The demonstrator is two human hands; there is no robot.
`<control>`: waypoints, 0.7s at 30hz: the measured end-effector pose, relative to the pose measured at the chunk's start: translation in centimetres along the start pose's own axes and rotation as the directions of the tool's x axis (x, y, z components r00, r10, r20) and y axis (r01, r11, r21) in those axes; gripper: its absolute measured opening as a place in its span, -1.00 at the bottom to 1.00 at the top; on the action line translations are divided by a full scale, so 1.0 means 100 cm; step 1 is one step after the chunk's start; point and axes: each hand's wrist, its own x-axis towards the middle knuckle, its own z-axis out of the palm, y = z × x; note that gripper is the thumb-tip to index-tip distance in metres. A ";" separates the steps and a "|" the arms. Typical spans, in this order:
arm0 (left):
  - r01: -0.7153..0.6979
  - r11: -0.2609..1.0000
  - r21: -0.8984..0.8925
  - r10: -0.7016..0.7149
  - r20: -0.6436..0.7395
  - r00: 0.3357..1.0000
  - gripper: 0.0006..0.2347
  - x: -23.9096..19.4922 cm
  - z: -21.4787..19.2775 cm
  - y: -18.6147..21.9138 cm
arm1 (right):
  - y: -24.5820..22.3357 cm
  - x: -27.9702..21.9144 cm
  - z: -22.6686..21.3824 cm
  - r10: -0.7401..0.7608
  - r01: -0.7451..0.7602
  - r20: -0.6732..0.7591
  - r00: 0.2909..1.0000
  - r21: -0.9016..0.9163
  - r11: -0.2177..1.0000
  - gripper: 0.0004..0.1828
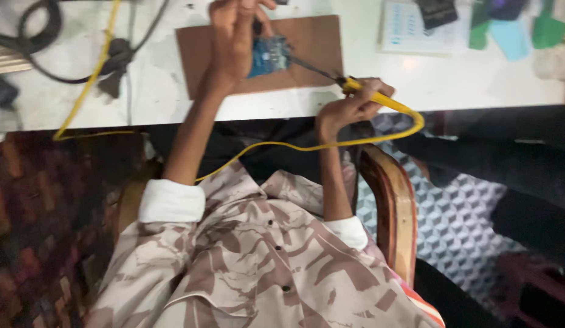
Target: The person uses a soldering iron and solder wire to work on a small blue circuit board placed on a wooden board. They repeatedly apply the soldering iron to various points on the board while feeding solder with the other hand.
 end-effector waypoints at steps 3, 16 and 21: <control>-0.021 0.999 -0.035 0.021 -0.018 1.000 -0.53 -0.002 0.000 -0.007 | 0.004 0.000 -0.001 0.011 -0.010 -0.013 1.000 0.026 1.000 -0.60; 0.031 0.999 0.033 -0.031 0.015 0.999 -0.56 -0.014 -0.002 -0.017 | 0.026 0.010 -0.016 0.110 -0.103 -0.057 0.992 0.117 0.988 -0.59; 0.011 0.998 -0.060 -0.009 0.024 1.000 -0.57 -0.014 -0.001 -0.016 | 0.036 0.007 -0.021 0.109 -0.102 -0.038 0.993 0.154 0.983 -0.60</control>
